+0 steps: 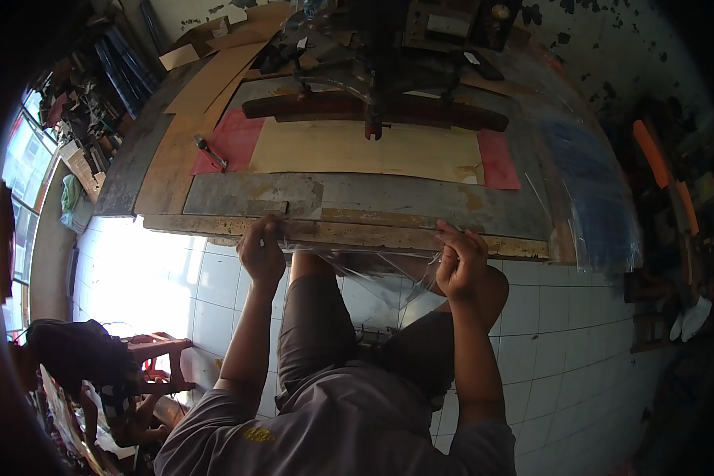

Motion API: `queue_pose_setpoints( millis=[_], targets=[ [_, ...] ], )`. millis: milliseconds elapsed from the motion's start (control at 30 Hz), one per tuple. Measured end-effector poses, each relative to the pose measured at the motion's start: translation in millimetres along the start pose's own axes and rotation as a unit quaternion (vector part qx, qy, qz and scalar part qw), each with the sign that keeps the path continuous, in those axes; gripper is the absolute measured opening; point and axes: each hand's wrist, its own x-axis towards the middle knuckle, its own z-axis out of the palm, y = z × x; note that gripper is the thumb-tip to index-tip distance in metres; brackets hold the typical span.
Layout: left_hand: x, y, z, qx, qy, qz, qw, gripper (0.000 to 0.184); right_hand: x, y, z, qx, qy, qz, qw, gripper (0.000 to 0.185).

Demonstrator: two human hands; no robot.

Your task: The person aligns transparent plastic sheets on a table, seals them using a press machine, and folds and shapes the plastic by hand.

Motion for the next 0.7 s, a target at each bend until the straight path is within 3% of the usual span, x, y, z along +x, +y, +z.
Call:
queue_pose_setpoints(
  millis=[233, 333, 467, 600, 700],
  targets=[
    [5, 6, 2, 0.008, 0.012, -0.003, 1.0, 0.008, 10, -7, -11, -0.009, -0.022, -0.015, 1.0, 0.014],
    [11, 18, -7, 0.005, 0.014, -0.011, 1.0, 0.007, 13, -12, -11, 0.093, 0.011, 0.061, 0.994, 0.012],
    [30, 35, -24, -0.101, 0.006, -0.073, 0.992, 0.012, 51, -42, -44, 0.161, -0.039, 0.205, 0.965, 0.016],
    [82, 79, -37, -0.127, -0.127, -0.22, 0.959, 0.026, 107, -49, -54, 0.267, -0.046, 0.424, 0.864, 0.021],
    [106, 56, -16, -0.059, -0.199, -0.187, 0.96, 0.034, 134, -18, -44, 0.224, -0.116, 0.484, 0.838, 0.024]
  ],
)
